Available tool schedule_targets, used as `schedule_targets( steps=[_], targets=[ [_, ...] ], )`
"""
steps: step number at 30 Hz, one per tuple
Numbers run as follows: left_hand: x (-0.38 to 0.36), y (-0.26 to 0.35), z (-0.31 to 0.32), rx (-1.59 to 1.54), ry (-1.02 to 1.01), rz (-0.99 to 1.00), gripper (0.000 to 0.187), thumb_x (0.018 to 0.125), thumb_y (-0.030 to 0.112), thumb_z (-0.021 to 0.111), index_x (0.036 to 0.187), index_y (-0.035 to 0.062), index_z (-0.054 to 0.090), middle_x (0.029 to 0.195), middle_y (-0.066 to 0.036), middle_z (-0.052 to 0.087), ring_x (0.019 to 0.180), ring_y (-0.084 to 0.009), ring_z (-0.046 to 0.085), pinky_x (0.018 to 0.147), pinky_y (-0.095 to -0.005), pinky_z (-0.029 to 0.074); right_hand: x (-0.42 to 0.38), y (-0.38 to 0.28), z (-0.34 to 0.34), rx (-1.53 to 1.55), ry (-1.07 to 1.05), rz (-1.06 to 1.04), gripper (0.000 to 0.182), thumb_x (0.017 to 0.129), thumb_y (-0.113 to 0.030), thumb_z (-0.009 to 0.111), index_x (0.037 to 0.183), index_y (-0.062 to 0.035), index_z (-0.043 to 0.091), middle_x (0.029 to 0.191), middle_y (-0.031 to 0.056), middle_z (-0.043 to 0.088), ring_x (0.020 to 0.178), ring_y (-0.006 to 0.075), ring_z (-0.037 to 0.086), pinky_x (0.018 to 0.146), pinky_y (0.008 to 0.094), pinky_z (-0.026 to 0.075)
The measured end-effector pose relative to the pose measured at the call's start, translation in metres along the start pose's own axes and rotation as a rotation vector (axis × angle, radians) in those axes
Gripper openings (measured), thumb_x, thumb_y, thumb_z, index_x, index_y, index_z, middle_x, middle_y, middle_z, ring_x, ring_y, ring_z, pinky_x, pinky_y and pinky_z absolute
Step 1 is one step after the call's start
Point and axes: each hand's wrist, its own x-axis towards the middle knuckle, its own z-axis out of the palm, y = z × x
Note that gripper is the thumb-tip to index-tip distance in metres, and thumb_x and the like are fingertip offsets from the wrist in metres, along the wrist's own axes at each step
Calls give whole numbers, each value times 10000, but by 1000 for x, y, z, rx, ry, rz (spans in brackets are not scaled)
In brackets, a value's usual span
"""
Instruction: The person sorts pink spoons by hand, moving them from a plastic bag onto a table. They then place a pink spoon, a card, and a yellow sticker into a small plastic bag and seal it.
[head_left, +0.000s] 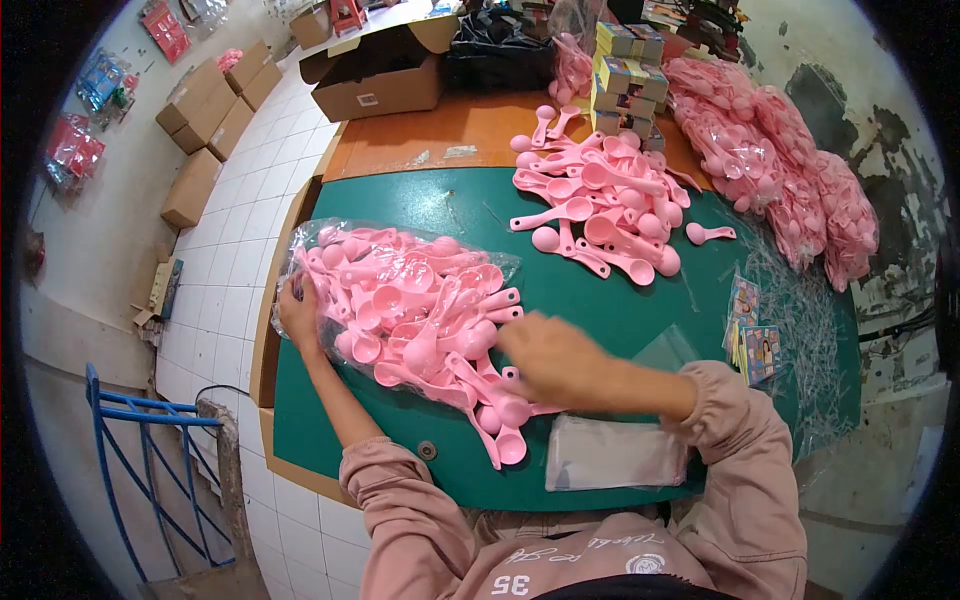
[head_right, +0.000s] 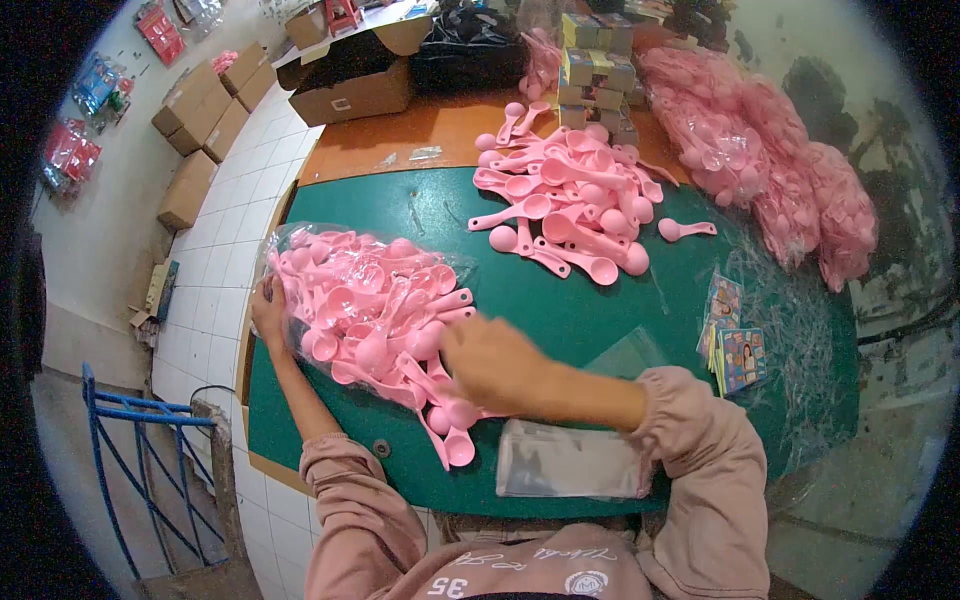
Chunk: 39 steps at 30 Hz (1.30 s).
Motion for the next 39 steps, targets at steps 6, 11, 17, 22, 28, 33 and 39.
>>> schedule_targets(
  steps=[6, 11, 17, 22, 28, 33, 39],
  targets=[
    [-2, 4, 3, -52, 77, 27, 322, 814, 314, 561, 997, 56, 625, 939, -156, 631, 879, -285, 602, 783, -358, 450, 8, -8, 48, 85, 51, 23, 396, 696, -240, 644, 1011, -43, 503, 900, 156, 508, 869, 310, 464, 716, 388, 386],
    [-4, 11, -4, 11, 13, 8, 349, 841, 290, 544, 1032, 4, 596, 996, -153, 616, 941, -251, 586, 828, -325, 435, 11, 20, 21, 456, -151, 15, 276, 745, -211, 591, 934, -18, 532, 815, 151, 543, 763, 300, 513, 674, 392, 403],
    [-8, 20, -5, 29, 23, -5, 361, 841, 311, 552, 1031, 8, 600, 988, -152, 617, 940, -252, 584, 824, -331, 435, -4, 77, -98, 125, -218, 113, 252, 738, -222, 571, 852, 2, 542, 718, 173, 567, 672, 306, 568, 616, 413, 434],
    [-5, 9, -2, 4, 43, 2, 351, 837, 309, 560, 1018, 12, 607, 976, -147, 620, 932, -245, 588, 817, -329, 439, -2, 83, -92, -1230, 536, 341, 330, 684, -136, 607, 981, -10, 537, 1057, 153, 511, 964, 265, 513, 776, 401, 433],
    [-2, 2, -2, 57, 57, -7, 336, 837, 336, 546, 978, 38, 614, 877, -111, 632, 827, -232, 596, 766, -332, 445, -23, 1, -5, -201, -97, -438, 281, 641, -163, 584, 873, -6, 553, 911, 108, 500, 960, 259, 480, 938, 609, 262],
    [-2, 4, -2, 96, 42, -39, 341, 850, 359, 503, 881, 32, 593, 791, -116, 617, 730, -253, 579, 688, -358, 436, -17, -2, 31, -382, -6, -482, 216, 715, -139, 526, 869, 11, 548, 840, 90, 492, 911, 222, 488, 951, 514, 307],
    [-7, 22, -11, -28, 119, -96, 343, 882, 353, 448, 846, 33, 565, 727, -97, 594, 666, -218, 561, 591, -353, 432, -10, -1, 46, -316, 70, -423, 153, 716, -144, 531, 793, -12, 521, 826, 109, 484, 787, 230, 484, 701, 396, 404]
  ],
)
